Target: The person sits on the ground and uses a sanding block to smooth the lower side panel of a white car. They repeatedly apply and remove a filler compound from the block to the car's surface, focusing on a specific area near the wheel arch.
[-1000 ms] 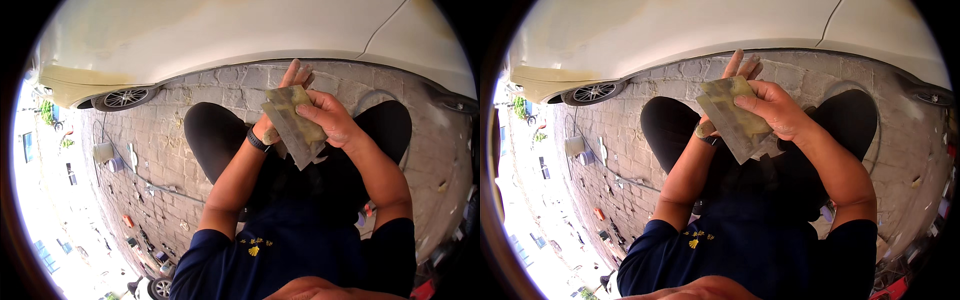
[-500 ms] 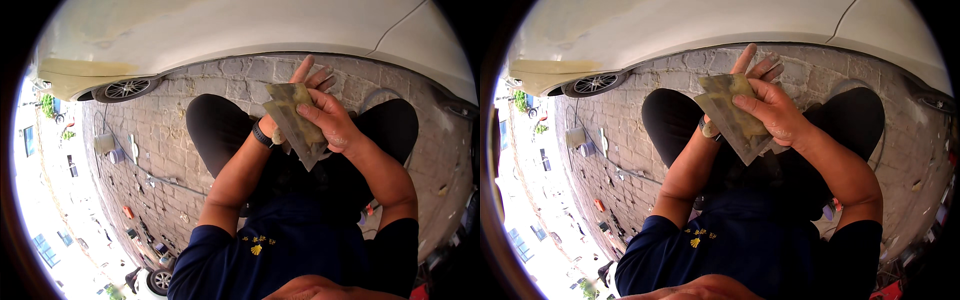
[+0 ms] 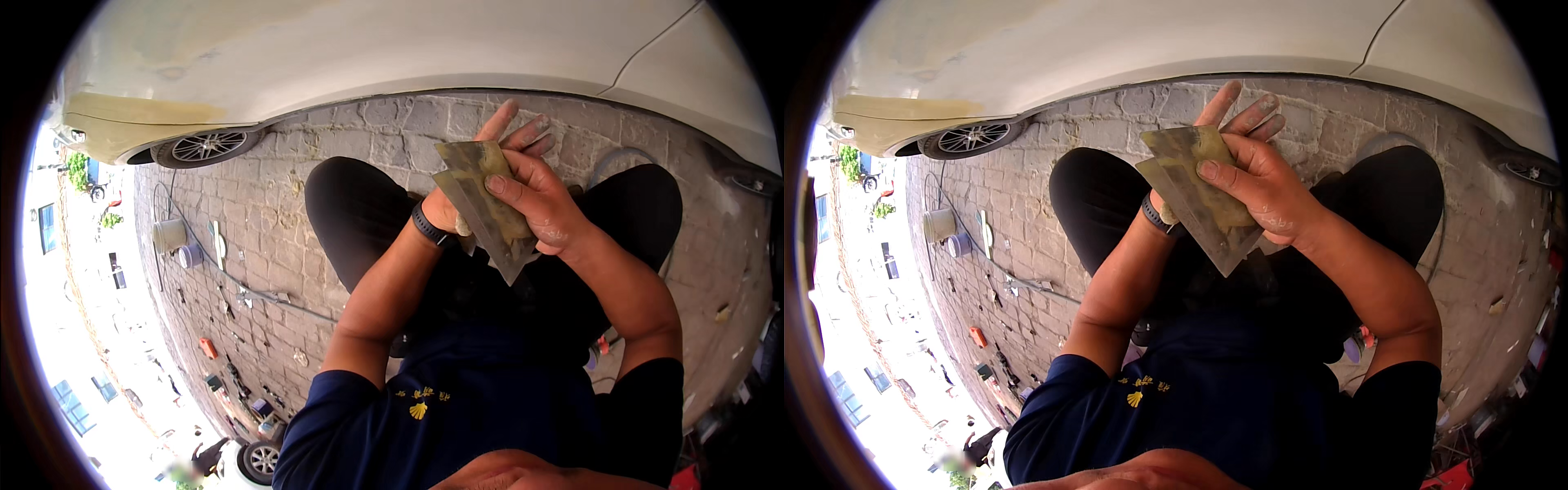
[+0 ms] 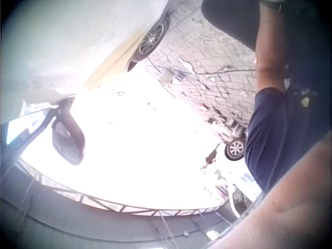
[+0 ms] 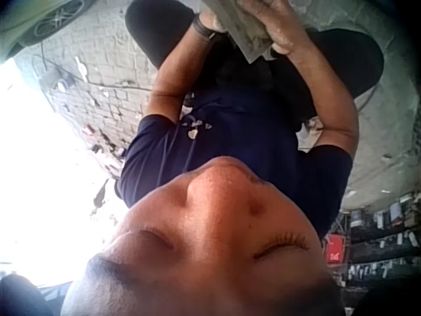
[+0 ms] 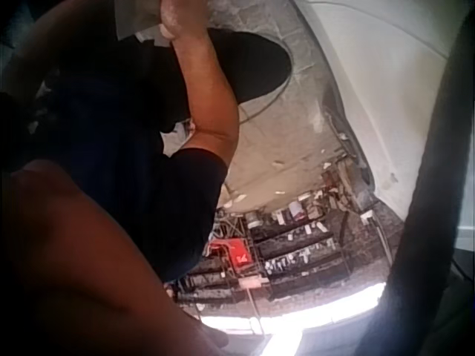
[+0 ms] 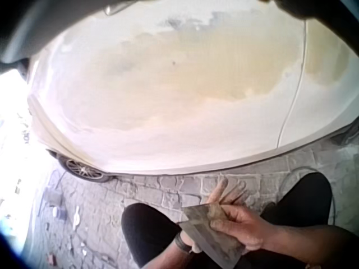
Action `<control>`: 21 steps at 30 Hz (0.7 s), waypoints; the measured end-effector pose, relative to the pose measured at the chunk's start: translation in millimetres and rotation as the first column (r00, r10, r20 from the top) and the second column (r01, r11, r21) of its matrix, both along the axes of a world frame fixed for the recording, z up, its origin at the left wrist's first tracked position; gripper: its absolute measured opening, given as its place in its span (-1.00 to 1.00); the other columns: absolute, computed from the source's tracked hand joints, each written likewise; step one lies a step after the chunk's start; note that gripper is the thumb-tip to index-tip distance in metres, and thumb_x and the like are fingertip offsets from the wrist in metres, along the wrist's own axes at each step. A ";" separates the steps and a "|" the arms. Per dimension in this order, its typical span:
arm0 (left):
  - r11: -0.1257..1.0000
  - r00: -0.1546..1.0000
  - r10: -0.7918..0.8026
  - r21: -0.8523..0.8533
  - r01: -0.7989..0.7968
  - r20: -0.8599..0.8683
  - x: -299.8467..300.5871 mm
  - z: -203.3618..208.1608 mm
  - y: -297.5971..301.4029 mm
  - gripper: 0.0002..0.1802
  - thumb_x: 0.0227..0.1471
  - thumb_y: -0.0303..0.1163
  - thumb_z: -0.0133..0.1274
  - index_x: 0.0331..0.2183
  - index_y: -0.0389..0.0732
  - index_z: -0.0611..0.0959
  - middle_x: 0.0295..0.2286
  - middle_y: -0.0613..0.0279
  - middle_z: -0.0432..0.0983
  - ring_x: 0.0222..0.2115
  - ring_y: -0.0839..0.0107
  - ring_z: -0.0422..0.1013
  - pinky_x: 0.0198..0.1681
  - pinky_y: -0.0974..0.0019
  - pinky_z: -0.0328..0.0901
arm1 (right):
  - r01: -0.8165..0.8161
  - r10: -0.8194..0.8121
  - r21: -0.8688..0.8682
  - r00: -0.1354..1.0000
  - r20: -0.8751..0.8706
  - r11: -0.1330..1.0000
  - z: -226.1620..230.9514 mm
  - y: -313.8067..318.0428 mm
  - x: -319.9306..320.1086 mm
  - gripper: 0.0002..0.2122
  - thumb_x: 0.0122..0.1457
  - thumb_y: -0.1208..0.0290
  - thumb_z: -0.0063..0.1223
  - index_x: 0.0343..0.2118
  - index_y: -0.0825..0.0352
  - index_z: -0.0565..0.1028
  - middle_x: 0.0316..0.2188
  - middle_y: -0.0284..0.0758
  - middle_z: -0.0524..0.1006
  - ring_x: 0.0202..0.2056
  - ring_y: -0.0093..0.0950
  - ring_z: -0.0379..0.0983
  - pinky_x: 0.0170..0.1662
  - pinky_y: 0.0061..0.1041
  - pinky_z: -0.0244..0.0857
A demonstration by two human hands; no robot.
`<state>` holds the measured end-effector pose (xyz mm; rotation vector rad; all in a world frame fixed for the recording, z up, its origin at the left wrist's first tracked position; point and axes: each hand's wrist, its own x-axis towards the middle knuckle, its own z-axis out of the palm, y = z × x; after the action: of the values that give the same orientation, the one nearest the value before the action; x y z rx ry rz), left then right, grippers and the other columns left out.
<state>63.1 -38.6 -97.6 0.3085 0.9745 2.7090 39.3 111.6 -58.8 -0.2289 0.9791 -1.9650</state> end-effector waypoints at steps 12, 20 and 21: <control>0.996 1.000 -0.013 0.089 0.015 -0.028 -2.2 -5.5 -2.0 0.40 0.06 -0.03 0.39 0.47 -0.12 -0.32 0.43 -0.20 -0.12 0.43 -0.06 -0.02 0.42 -0.10 0.06 | 0.043 -0.043 -0.023 0.999 0.005 0.999 1.3 -2.0 3.4 -0.71 0.44 0.34 0.07 0.08 0.43 0.51 -0.08 -0.40 0.58 -0.05 -0.64 0.49 0.04 -0.53 0.41; 0.989 0.999 -0.029 0.147 0.027 0.013 -1.6 -2.1 -2.5 0.44 0.00 -0.01 0.43 0.47 -0.05 -0.30 0.44 -0.15 -0.14 0.44 -0.04 -0.07 0.43 -0.09 0.05 | 0.056 -0.057 -0.024 0.998 -0.016 0.998 1.2 -4.0 3.0 -0.71 0.44 0.34 0.08 0.08 0.41 0.52 -0.08 -0.40 0.58 -0.04 -0.63 0.49 0.05 -0.52 0.40; 0.989 0.999 -0.029 0.149 0.026 0.015 -2.1 -2.0 -2.7 0.44 -0.01 -0.01 0.44 0.47 -0.05 -0.30 0.44 -0.15 -0.14 0.44 -0.04 -0.07 0.43 -0.09 0.05 | 0.059 -0.059 -0.026 0.998 -0.016 0.998 1.2 -4.2 2.9 -0.71 0.44 0.34 0.08 0.08 0.41 0.52 -0.08 -0.40 0.58 -0.04 -0.63 0.49 0.05 -0.52 0.40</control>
<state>61.1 -41.3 -99.6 0.3233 0.7599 2.7598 42.2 107.4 -57.6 -0.2331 0.9822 -2.0328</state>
